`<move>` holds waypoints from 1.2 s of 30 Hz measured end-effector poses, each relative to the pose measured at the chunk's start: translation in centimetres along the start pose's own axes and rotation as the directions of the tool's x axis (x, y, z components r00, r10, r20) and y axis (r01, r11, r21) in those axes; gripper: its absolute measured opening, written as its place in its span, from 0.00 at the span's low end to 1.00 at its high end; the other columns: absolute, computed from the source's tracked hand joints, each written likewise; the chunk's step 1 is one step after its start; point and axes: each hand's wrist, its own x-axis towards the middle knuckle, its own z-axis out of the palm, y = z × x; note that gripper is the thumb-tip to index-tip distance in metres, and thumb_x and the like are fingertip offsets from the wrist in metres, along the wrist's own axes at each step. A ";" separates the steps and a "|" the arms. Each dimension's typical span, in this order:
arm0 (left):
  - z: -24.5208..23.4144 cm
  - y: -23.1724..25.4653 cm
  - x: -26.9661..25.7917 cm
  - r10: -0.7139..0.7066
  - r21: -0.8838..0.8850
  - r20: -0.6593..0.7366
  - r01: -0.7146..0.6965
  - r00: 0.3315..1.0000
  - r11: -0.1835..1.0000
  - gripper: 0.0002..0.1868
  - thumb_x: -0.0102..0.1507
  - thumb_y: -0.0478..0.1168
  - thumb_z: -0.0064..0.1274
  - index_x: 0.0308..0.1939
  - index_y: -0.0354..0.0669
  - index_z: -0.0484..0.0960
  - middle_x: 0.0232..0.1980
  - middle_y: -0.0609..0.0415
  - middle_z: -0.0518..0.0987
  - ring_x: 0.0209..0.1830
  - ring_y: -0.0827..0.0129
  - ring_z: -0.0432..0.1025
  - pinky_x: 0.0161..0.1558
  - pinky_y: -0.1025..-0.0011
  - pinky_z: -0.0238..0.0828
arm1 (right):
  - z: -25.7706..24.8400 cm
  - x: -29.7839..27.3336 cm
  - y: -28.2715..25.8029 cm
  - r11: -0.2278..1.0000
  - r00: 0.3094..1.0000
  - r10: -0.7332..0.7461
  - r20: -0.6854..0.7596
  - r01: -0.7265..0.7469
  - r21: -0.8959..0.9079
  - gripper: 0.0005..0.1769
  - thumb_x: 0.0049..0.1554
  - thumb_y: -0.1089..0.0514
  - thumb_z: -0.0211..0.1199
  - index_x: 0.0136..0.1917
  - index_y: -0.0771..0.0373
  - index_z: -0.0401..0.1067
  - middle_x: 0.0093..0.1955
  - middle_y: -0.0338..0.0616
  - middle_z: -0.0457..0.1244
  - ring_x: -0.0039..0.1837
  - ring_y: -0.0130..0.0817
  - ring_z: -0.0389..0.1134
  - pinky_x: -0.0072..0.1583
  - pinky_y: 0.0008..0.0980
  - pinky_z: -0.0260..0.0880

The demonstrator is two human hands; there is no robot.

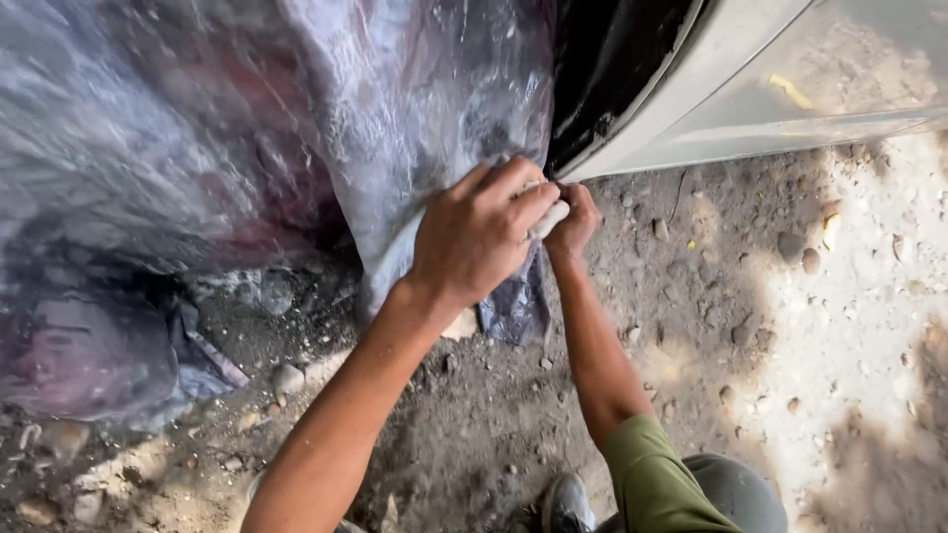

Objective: The person sands the lower side panel of a white car using a sanding block. They hold a cloth in one hand to protect the adjacent wheel area while sanding the bodywork with the other hand.

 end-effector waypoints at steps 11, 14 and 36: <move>-0.4 -0.8 -0.3 0.009 0.001 0.026 -0.009 1.000 1.000 0.12 0.61 0.28 0.59 0.47 0.43 0.87 0.47 0.56 0.81 0.42 0.66 0.78 0.35 0.74 0.79 | 1.7 -1.1 0.0 0.988 0.988 0.153 -0.025 -0.153 -0.001 0.02 0.55 0.65 0.67 0.43 0.65 0.75 0.38 0.45 0.68 0.40 0.33 0.69 0.44 0.34 0.69; 0.2 -0.4 -1.6 -0.020 -0.027 0.042 0.022 0.999 0.999 0.11 0.61 0.30 0.60 0.46 0.43 0.87 0.46 0.56 0.81 0.41 0.66 0.78 0.34 0.73 0.79 | 0.4 -1.4 -0.5 0.974 0.974 0.227 -0.004 -0.226 0.018 0.03 0.55 0.64 0.67 0.41 0.65 0.74 0.37 0.43 0.69 0.38 0.33 0.69 0.43 0.33 0.70; -0.2 -0.3 -0.4 -0.020 -0.057 0.035 0.022 0.999 0.998 0.10 0.62 0.32 0.61 0.46 0.43 0.86 0.45 0.56 0.81 0.41 0.67 0.78 0.37 0.71 0.79 | -2.5 3.6 -4.4 0.997 0.992 0.076 -0.102 -0.078 -0.024 0.09 0.60 0.65 0.72 0.40 0.67 0.74 0.35 0.44 0.65 0.36 0.26 0.64 0.41 0.28 0.66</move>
